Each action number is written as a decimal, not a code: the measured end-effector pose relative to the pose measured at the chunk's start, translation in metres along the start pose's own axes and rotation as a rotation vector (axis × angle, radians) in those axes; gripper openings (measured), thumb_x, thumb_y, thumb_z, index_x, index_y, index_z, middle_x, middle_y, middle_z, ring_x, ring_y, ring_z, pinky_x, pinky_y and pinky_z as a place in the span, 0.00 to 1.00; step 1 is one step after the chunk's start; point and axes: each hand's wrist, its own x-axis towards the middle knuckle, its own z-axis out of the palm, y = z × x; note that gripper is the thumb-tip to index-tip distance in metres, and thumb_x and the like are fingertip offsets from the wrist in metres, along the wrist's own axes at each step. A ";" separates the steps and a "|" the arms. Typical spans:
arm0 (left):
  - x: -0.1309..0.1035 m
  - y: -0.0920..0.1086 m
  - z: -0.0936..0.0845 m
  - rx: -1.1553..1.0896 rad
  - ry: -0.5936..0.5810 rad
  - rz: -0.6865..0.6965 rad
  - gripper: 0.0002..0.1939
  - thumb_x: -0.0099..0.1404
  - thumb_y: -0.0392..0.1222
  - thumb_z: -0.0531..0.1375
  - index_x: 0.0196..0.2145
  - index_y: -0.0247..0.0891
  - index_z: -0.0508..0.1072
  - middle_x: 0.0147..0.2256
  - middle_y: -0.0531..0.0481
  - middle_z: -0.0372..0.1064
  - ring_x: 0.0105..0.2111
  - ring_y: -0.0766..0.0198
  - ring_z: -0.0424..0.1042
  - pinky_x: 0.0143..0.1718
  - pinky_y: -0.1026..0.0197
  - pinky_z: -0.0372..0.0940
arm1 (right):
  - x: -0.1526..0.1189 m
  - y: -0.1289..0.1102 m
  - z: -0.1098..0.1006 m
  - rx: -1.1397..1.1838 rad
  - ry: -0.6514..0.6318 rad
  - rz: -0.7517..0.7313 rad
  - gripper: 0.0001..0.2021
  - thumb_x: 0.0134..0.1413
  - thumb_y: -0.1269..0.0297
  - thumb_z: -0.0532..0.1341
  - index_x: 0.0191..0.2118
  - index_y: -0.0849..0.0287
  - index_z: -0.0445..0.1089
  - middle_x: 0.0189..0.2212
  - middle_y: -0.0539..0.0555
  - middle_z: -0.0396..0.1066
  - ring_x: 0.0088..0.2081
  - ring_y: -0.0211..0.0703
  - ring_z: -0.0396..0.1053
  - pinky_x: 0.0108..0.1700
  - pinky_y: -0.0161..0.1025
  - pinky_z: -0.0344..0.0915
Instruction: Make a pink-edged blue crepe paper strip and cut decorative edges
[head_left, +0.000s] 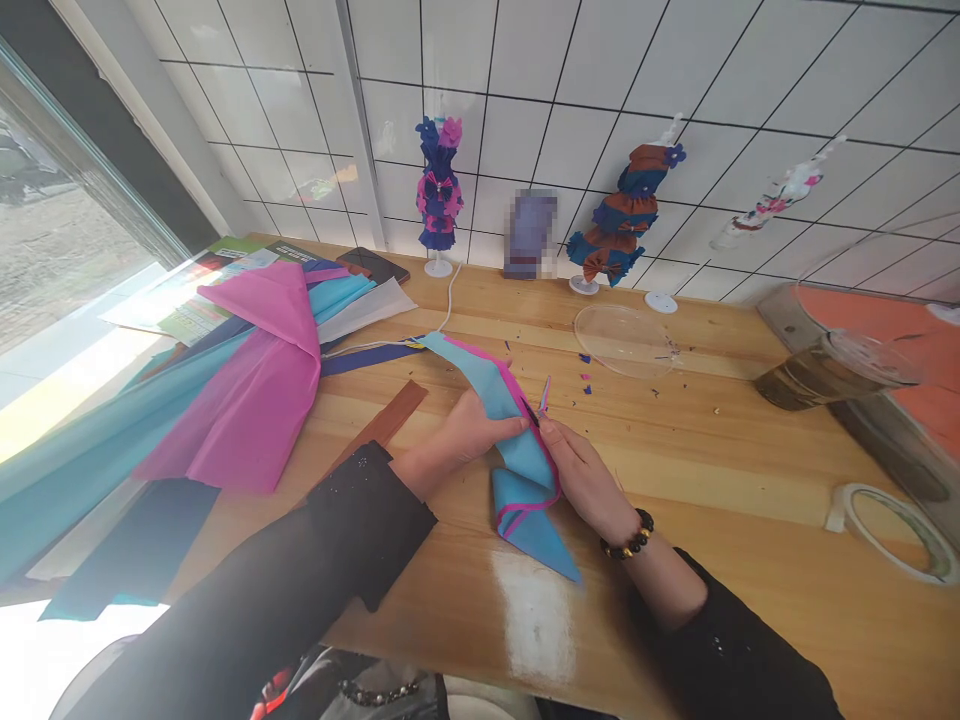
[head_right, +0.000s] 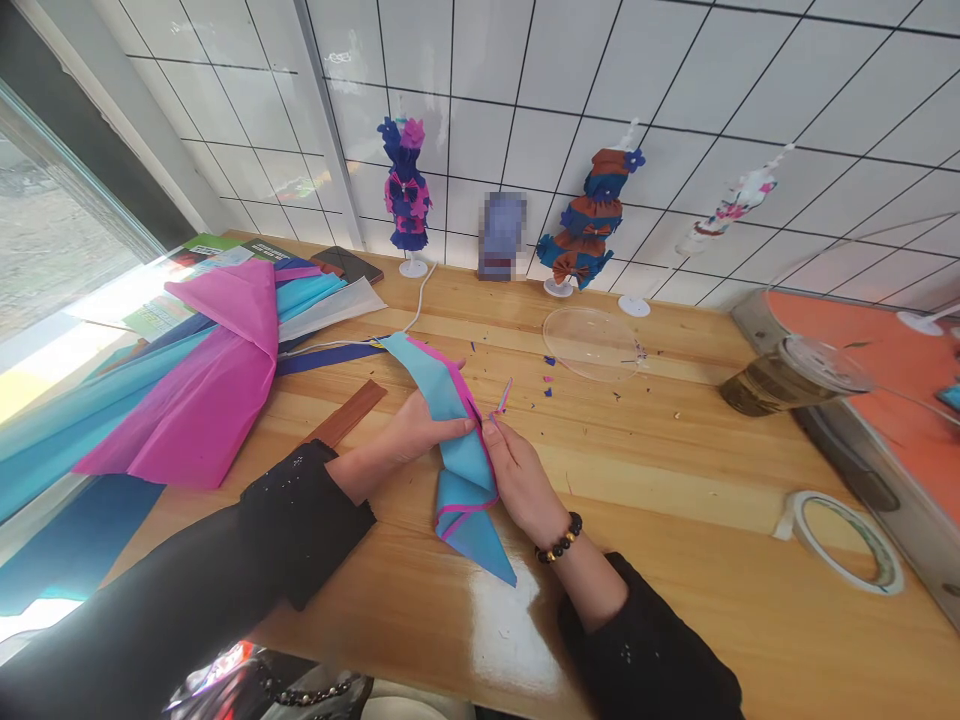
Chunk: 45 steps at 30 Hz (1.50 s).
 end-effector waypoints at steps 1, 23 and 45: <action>0.000 0.000 0.000 -0.007 -0.002 -0.003 0.43 0.49 0.43 0.65 0.59 0.37 0.49 0.49 0.43 0.65 0.49 0.52 0.64 0.50 0.49 0.61 | 0.000 0.000 0.000 -0.002 0.000 -0.001 0.23 0.57 0.50 0.48 0.50 0.59 0.66 0.52 0.55 0.64 0.53 0.45 0.61 0.53 0.41 0.59; -0.001 -0.002 -0.002 0.037 -0.007 0.016 0.44 0.49 0.44 0.65 0.60 0.40 0.48 0.52 0.44 0.61 0.52 0.52 0.60 0.52 0.50 0.58 | 0.001 -0.004 -0.003 -0.131 -0.042 -0.011 0.20 0.58 0.51 0.45 0.40 0.59 0.68 0.37 0.57 0.71 0.44 0.47 0.66 0.46 0.42 0.61; 0.001 0.001 -0.006 -0.119 0.142 -0.033 0.38 0.51 0.42 0.64 0.58 0.39 0.54 0.46 0.45 0.67 0.48 0.54 0.65 0.50 0.50 0.59 | -0.002 0.000 -0.003 -0.272 -0.055 -0.027 0.21 0.59 0.51 0.43 0.40 0.59 0.66 0.35 0.57 0.70 0.38 0.46 0.66 0.41 0.41 0.61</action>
